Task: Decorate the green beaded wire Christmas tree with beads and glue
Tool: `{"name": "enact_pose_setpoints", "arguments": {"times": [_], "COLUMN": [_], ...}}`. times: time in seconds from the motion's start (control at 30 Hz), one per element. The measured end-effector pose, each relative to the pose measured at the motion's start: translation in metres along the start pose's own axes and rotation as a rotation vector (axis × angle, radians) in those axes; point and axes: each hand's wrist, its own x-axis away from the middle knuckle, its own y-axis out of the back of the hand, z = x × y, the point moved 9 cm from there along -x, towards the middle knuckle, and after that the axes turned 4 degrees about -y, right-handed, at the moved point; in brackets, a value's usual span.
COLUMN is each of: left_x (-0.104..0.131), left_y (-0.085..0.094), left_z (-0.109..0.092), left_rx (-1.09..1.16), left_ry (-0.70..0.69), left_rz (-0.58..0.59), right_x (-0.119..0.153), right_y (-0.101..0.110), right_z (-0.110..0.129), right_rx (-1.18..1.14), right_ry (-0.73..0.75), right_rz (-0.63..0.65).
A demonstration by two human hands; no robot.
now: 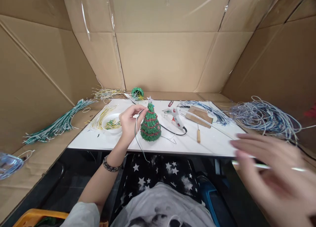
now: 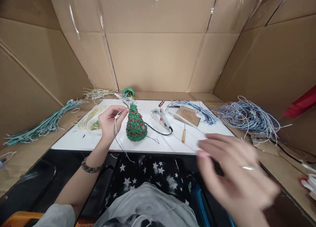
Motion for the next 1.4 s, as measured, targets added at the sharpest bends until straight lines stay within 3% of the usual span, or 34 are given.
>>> {"name": "enact_pose_setpoints", "arguments": {"times": [0.07,0.1,0.17,0.23,0.3,0.43,0.63,0.8,1.0,1.17,1.27,1.4], "left_x": [-0.002,-0.003,-0.005,-0.006,-0.007,-0.008,-0.004,-0.002,-0.012,-0.007,0.002,0.007], "left_y": [-0.003,-0.005,-0.007,-0.008,-0.007,-0.007,-0.016,-0.012,-0.015,-0.017,-0.015,-0.014], "left_z": [-0.001,-0.002,-0.004,-0.009,-0.017,-0.03,-0.034,-0.032,-0.021,-0.01,-0.019,-0.032], "left_rx": [-0.014,-0.021,-0.035,-0.075,-0.15,-0.24,-0.277,-0.328,-0.247,-0.156,-0.24,-0.368], "left_ry": [-0.012,-0.016,-0.034,-0.078,-0.149,-0.269,-0.347,-0.333,-0.169,-0.033,-0.154,-0.368], "left_rz": [0.026,0.043,0.074,0.085,0.08,0.096,0.217,0.172,0.179,0.264,0.297,0.233], "right_x": [-0.008,-0.012,-0.02,-0.022,-0.019,-0.013,-0.008,0.004,0.014,0.018,0.02,0.021], "right_y": [-0.037,-0.057,-0.098,-0.147,-0.188,-0.235,-0.252,-0.261,-0.268,-0.271,-0.273,-0.279], "right_z": [0.016,0.017,0.011,-0.005,-0.011,-0.013,-0.006,0.003,0.01,0.011,0.009,0.005], "right_rx": [-0.174,-0.248,-0.375,-0.485,-0.582,-0.661,-0.779,-0.85,-0.843,-0.852,-0.847,-0.815], "right_ry": [0.114,0.098,-0.017,-0.237,-0.347,-0.445,-0.49,-0.524,-0.532,-0.535,-0.548,-0.602], "right_rz": [0.02,0.034,0.051,0.15,0.249,0.324,0.299,0.313,0.296,0.272,0.285,0.385]}}
